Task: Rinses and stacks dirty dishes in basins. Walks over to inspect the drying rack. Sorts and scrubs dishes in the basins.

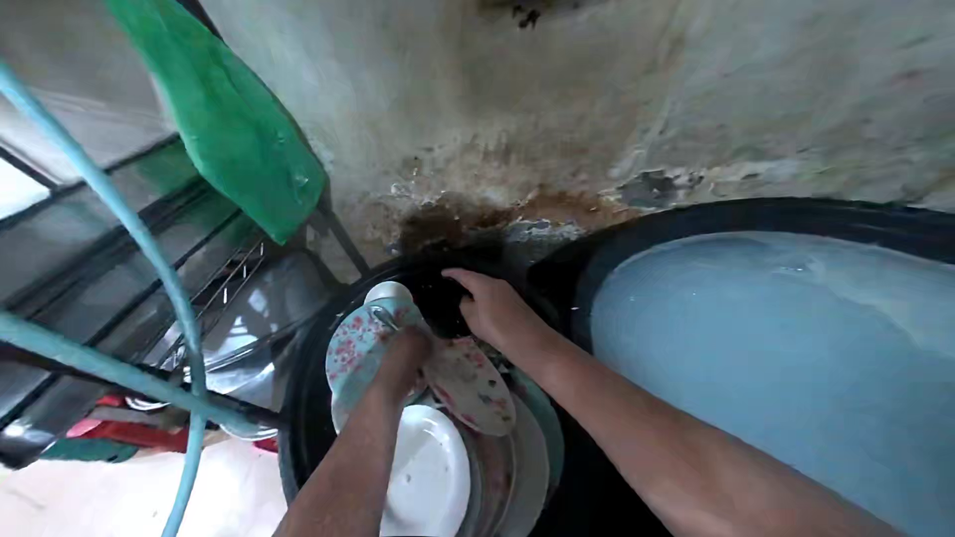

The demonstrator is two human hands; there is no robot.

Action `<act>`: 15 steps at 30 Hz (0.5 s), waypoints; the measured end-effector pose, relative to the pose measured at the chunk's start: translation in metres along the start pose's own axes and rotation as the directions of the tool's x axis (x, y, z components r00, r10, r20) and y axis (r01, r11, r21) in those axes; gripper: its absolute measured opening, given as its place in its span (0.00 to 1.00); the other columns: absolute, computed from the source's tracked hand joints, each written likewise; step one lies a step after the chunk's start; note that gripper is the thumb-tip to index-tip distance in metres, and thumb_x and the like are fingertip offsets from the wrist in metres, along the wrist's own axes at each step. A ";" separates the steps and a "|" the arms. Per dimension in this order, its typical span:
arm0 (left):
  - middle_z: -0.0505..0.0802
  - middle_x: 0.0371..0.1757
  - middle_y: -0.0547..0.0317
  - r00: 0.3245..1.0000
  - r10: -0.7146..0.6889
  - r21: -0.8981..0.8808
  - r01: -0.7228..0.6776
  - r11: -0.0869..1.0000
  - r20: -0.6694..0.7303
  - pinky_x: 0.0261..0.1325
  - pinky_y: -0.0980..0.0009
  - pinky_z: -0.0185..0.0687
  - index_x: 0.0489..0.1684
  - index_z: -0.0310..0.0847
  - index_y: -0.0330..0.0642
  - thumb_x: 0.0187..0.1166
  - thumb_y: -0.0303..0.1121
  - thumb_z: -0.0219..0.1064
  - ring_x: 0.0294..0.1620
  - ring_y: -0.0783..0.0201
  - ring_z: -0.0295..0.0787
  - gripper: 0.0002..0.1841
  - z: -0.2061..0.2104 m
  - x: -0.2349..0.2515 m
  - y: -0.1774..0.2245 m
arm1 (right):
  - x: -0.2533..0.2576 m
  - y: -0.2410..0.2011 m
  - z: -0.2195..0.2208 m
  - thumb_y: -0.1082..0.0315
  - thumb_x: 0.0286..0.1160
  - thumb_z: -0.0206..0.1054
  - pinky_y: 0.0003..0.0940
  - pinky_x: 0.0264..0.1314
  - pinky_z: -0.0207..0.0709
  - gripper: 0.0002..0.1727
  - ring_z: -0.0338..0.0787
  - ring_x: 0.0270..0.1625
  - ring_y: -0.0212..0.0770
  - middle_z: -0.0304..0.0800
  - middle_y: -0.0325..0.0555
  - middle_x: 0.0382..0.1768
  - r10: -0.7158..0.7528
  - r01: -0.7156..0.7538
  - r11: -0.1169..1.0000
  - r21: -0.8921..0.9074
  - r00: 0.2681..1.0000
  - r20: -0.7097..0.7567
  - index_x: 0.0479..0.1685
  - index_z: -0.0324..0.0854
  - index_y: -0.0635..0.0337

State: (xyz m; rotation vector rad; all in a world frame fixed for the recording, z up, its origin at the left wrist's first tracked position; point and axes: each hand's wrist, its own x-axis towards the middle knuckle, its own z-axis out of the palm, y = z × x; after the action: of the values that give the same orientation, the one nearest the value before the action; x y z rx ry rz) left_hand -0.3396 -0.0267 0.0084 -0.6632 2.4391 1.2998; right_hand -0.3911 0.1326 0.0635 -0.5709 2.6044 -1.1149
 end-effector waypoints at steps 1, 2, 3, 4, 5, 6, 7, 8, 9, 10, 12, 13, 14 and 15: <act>0.87 0.55 0.37 1.000 0.023 -0.027 -0.023 0.999 -0.011 0.50 0.53 0.84 0.77 0.71 0.33 0.91 0.31 0.55 0.46 0.50 0.86 0.19 -0.001 -0.001 -0.001 | 0.002 -0.005 0.004 0.76 0.85 0.56 0.57 0.73 0.78 0.29 0.86 0.72 0.56 0.82 0.54 0.74 -0.089 0.087 0.992 -0.095 0.996 -0.020 0.85 0.71 0.48; 0.87 0.57 0.36 0.999 0.025 -0.055 -0.027 0.998 -0.036 0.48 0.52 0.85 0.83 0.66 0.38 0.88 0.29 0.57 0.47 0.48 0.87 0.24 -0.002 -0.001 -0.002 | 0.003 -0.006 0.007 0.77 0.84 0.57 0.56 0.71 0.80 0.29 0.87 0.71 0.56 0.83 0.53 0.74 -0.174 0.165 0.971 -0.172 0.984 -0.038 0.85 0.71 0.48; 0.87 0.62 0.34 0.998 0.020 -0.083 -0.025 0.996 -0.064 0.52 0.48 0.85 0.88 0.61 0.42 0.88 0.28 0.57 0.51 0.45 0.88 0.27 -0.007 -0.003 0.000 | 0.001 -0.004 0.007 0.78 0.83 0.59 0.55 0.70 0.81 0.29 0.87 0.70 0.56 0.84 0.53 0.73 -0.250 0.231 0.948 -0.218 0.966 -0.061 0.83 0.73 0.50; 0.85 0.65 0.34 0.994 0.030 -0.141 -0.045 0.989 -0.106 0.56 0.46 0.85 0.89 0.59 0.43 0.88 0.27 0.57 0.56 0.43 0.88 0.28 -0.011 -0.005 0.001 | -0.002 0.002 0.006 0.79 0.81 0.60 0.56 0.70 0.81 0.28 0.88 0.69 0.56 0.85 0.53 0.72 -0.320 0.289 0.927 -0.240 0.942 -0.101 0.81 0.76 0.52; 0.85 0.66 0.37 0.985 0.050 -0.241 -0.090 0.966 -0.168 0.56 0.47 0.85 0.87 0.61 0.45 0.87 0.25 0.59 0.57 0.46 0.88 0.28 -0.015 -0.007 -0.001 | -0.007 0.012 0.004 0.81 0.80 0.60 0.56 0.68 0.83 0.27 0.89 0.68 0.55 0.86 0.52 0.71 -0.381 0.333 0.907 -0.257 0.910 -0.164 0.78 0.79 0.53; 0.85 0.70 0.41 0.973 0.072 -0.359 -0.148 0.921 -0.217 0.58 0.48 0.86 0.87 0.61 0.46 0.86 0.23 0.59 0.60 0.48 0.87 0.29 -0.020 -0.006 -0.006 | -0.013 0.024 -0.001 0.81 0.80 0.59 0.57 0.66 0.84 0.26 0.91 0.66 0.54 0.88 0.51 0.69 -0.421 0.357 0.893 -0.274 0.878 -0.228 0.75 0.82 0.53; 0.85 0.71 0.44 0.960 0.081 -0.453 -0.200 0.869 -0.270 0.59 0.49 0.86 0.87 0.61 0.48 0.86 0.23 0.58 0.62 0.51 0.87 0.29 -0.026 -0.007 -0.011 | -0.021 0.037 -0.007 0.80 0.81 0.57 0.59 0.64 0.85 0.25 0.92 0.64 0.55 0.89 0.51 0.68 -0.427 0.353 0.893 -0.279 0.860 -0.278 0.73 0.83 0.53; 0.85 0.71 0.46 0.941 0.070 -0.508 -0.240 0.827 -0.330 0.59 0.50 0.87 0.86 0.63 0.48 0.86 0.23 0.59 0.62 0.52 0.88 0.28 -0.033 -0.007 -0.018 | -0.032 0.051 -0.015 0.80 0.82 0.55 0.62 0.61 0.86 0.24 0.93 0.62 0.57 0.90 0.53 0.66 -0.413 0.331 0.901 -0.280 0.851 -0.323 0.73 0.82 0.54; 0.85 0.71 0.46 0.920 0.036 -0.531 -0.257 0.807 -0.391 0.57 0.50 0.87 0.86 0.64 0.49 0.85 0.23 0.60 0.61 0.52 0.88 0.29 -0.040 -0.007 -0.026 | -0.045 0.068 -0.024 0.80 0.83 0.54 0.64 0.60 0.86 0.24 0.93 0.60 0.59 0.90 0.55 0.65 -0.389 0.298 0.911 -0.284 0.850 -0.355 0.74 0.82 0.54; 0.85 0.72 0.46 0.896 0.002 -0.539 -0.269 0.798 -0.445 0.54 0.51 0.86 0.87 0.63 0.49 0.84 0.22 0.61 0.59 0.51 0.87 0.30 -0.046 -0.006 -0.036 | -0.059 0.086 -0.034 0.79 0.84 0.54 0.67 0.59 0.85 0.24 0.93 0.59 0.62 0.90 0.58 0.64 -0.350 0.256 0.927 -0.275 0.854 -0.385 0.75 0.81 0.55; 0.83 0.72 0.44 0.865 -0.025 -0.554 -0.299 0.777 -0.501 0.55 0.51 0.88 0.88 0.60 0.49 0.82 0.20 0.61 0.59 0.51 0.88 0.33 -0.057 -0.004 -0.062 | -0.092 0.130 -0.052 0.77 0.83 0.53 0.74 0.56 0.81 0.24 0.92 0.55 0.68 0.91 0.63 0.60 -0.271 0.173 0.953 -0.250 0.854 -0.444 0.74 0.82 0.55; 0.84 0.70 0.43 0.863 -0.043 -0.568 -0.292 0.770 -0.503 0.53 0.52 0.88 0.87 0.60 0.48 0.82 0.19 0.62 0.57 0.50 0.88 0.32 -0.059 -0.003 -0.074 | -0.110 0.152 -0.061 0.76 0.83 0.52 0.75 0.58 0.79 0.24 0.91 0.57 0.70 0.90 0.66 0.60 -0.236 0.137 0.961 -0.242 0.861 -0.451 0.74 0.81 0.57; 0.85 0.67 0.41 0.873 -0.069 -0.568 -0.251 0.784 -0.482 0.52 0.52 0.88 0.86 0.60 0.46 0.82 0.20 0.62 0.55 0.50 0.89 0.31 -0.060 -0.004 -0.085 | -0.128 0.171 -0.070 0.77 0.83 0.51 0.73 0.64 0.78 0.24 0.89 0.61 0.72 0.87 0.71 0.63 -0.212 0.124 0.967 -0.225 0.880 -0.426 0.75 0.79 0.63; 0.85 0.66 0.39 0.889 -0.100 -0.537 -0.177 0.825 -0.447 0.52 0.52 0.88 0.86 0.60 0.43 0.84 0.22 0.62 0.54 0.49 0.89 0.30 -0.060 -0.006 -0.092 | -0.146 0.179 -0.079 0.80 0.83 0.50 0.67 0.68 0.78 0.23 0.87 0.63 0.75 0.83 0.79 0.64 -0.225 0.144 0.964 -0.225 0.893 -0.391 0.74 0.76 0.74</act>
State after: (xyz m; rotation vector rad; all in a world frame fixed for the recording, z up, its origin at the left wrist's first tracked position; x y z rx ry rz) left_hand -0.2890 -0.1203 -0.0202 -1.1950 2.3900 2.1342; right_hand -0.3359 0.3604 -0.0039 -0.7027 3.1057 -1.1552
